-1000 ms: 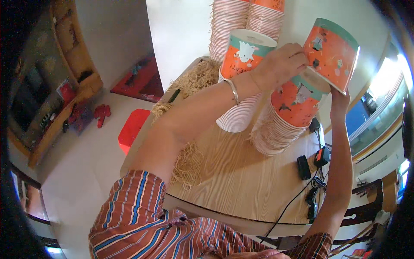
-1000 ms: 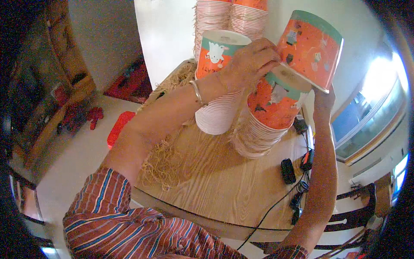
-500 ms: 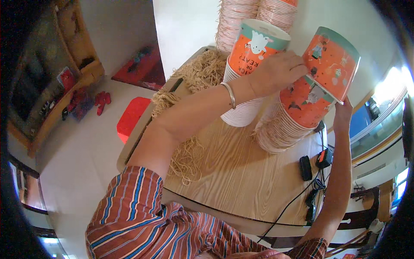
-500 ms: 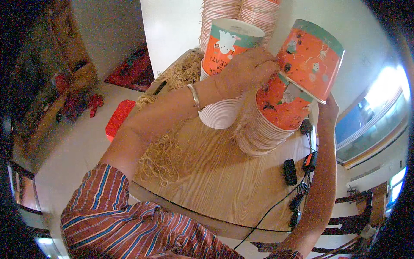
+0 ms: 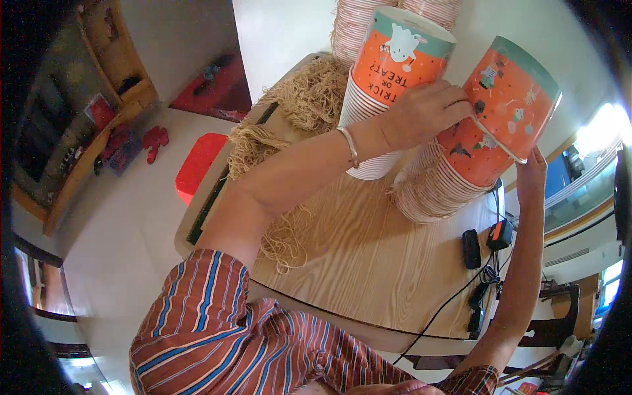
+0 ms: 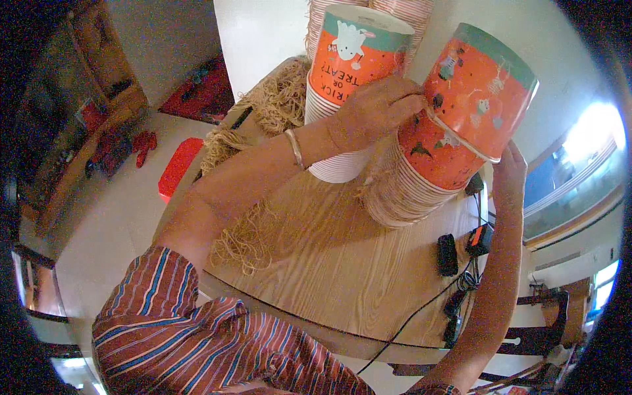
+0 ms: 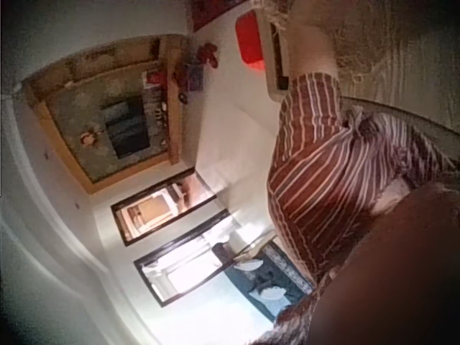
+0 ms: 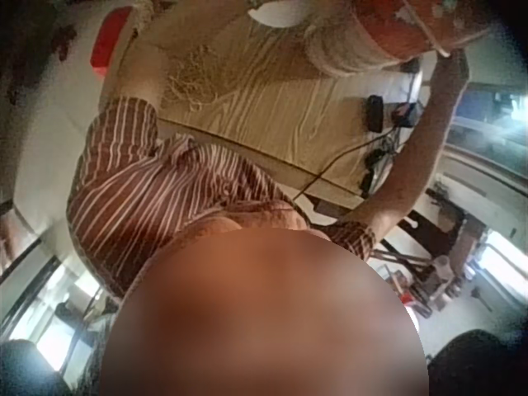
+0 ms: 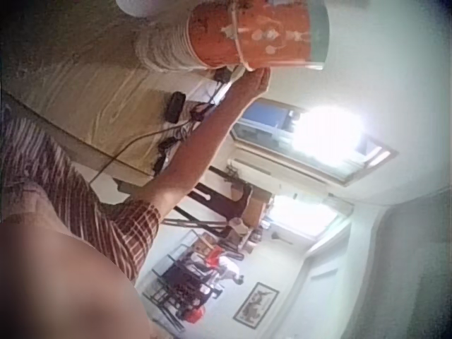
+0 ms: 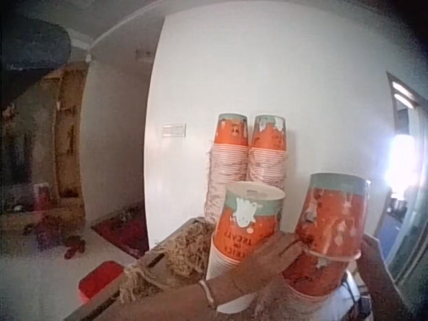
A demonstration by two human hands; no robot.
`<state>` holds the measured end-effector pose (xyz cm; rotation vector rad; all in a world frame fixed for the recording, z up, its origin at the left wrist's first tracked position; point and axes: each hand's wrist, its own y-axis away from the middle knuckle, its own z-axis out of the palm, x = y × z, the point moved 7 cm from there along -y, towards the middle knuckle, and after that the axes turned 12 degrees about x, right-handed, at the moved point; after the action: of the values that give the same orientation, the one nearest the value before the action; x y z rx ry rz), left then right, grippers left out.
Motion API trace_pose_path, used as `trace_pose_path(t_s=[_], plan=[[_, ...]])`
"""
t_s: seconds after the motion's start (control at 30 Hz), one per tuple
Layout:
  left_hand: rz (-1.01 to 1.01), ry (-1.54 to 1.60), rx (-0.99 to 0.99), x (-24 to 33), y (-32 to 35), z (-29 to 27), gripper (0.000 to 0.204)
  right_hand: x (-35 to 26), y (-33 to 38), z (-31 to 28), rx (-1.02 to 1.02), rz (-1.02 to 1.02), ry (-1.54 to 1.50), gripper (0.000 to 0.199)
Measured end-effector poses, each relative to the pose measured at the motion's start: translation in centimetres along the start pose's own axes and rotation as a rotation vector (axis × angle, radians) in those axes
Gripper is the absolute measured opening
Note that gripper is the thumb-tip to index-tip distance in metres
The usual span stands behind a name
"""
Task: Threading string through holes in the rims of paper buckets to create handles.
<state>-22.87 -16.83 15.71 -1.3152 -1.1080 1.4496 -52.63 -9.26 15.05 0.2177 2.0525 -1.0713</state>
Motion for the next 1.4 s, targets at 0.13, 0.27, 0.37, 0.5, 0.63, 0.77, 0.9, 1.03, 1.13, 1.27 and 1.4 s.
trace_pose_path(t_s=[0.13,0.27,0.37,0.5,0.63,0.77,0.9,1.03,1.13,1.27,1.4], plan=[[-0.002,0.011,-0.025,0.1,0.7,-0.2,0.022,1.2,0.8,0.5,0.058,0.342,-0.349,0.031],[-0.033,0.052,-0.136,0.2,1.2,0.0,0.021,1.8,1.3,0.3,0.025,0.296,-0.309,0.030],[-0.040,0.027,-0.117,0.3,1.7,0.0,0.021,0.9,1.7,0.9,0.029,0.265,-0.251,0.030],[-0.030,0.016,-0.073,0.7,1.9,0.0,0.017,0.8,2.2,0.7,0.078,0.329,-0.260,0.029],[-0.032,0.012,-0.056,0.8,2.1,-0.3,0.017,-0.2,2.5,1.2,0.081,0.316,-0.283,0.029],[-0.041,-0.013,-0.047,0.8,2.5,-0.5,0.018,0.3,2.2,1.1,0.063,0.314,-0.248,0.029],[-0.059,-0.015,-0.054,0.8,2.8,-0.6,0.017,0.6,2.1,0.8,0.012,0.239,-0.052,0.030],[-0.082,-0.005,-0.095,0.7,3.2,-0.8,0.016,0.3,1.9,1.0,-0.038,0.166,-0.082,0.031],[-0.089,-0.012,-0.092,0.8,3.5,-0.9,0.016,0.8,2.1,1.2,0.002,0.283,-0.144,0.030],[-0.092,-0.007,-0.089,0.8,3.5,-0.8,0.017,1.1,1.8,0.8,0.011,0.251,-0.118,0.030],[-0.057,-0.033,-0.083,0.7,3.1,-1.1,0.017,0.7,1.5,0.9,-0.065,0.201,-0.052,0.031]])
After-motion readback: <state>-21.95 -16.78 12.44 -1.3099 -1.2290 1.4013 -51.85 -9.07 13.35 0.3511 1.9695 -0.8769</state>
